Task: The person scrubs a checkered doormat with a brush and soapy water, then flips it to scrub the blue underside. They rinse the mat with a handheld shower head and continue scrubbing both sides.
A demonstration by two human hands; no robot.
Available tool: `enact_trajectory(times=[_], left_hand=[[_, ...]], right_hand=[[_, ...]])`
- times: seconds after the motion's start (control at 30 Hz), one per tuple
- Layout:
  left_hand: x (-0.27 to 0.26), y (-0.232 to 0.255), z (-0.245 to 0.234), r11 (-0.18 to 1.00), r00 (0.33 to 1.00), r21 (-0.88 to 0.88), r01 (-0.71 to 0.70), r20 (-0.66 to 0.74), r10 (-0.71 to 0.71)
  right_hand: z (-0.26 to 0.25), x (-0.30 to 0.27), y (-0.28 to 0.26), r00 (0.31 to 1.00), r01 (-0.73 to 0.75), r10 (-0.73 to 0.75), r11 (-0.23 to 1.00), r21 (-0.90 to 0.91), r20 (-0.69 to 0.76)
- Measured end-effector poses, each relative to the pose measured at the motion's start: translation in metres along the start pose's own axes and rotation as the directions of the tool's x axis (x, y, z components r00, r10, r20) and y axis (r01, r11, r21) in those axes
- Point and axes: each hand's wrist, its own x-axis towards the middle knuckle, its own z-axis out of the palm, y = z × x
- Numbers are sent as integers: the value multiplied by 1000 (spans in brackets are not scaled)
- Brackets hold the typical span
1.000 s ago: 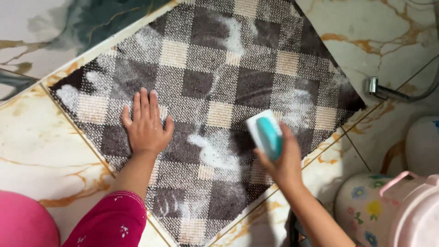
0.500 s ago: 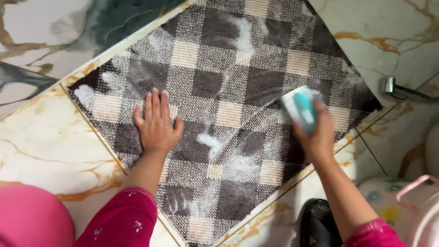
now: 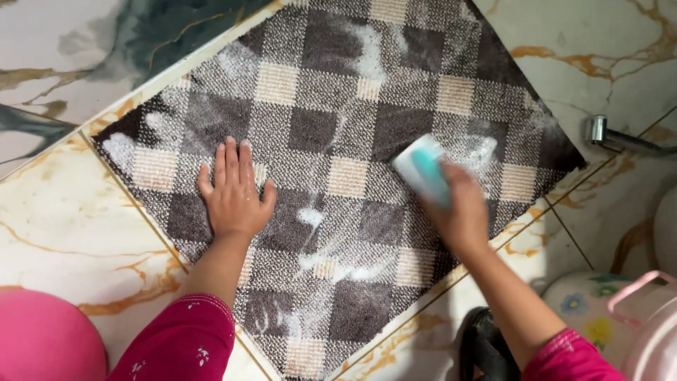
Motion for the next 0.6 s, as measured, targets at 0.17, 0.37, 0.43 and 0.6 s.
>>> enact_trajectory(times=[0.17,0.37,0.43,0.6], left_hand=[[2,1,-2,1000,1000,14,-3,0,3],[3,0,-1,1000,1000,13,-4,-1,4],[1,1,-2,1000,1000,11,-1,-1,1],[1,3,-7,1000,1000,11,13,26,-13]], right_hand=[[53,-25,16,828,367,-561,542,-756,0],[80,-44,-33,925,253,-68,844,-473,374],[60,-6,-44,840,-337,420,900,-275,343],[57,45,-8,787,474,-611,507,-720,87]])
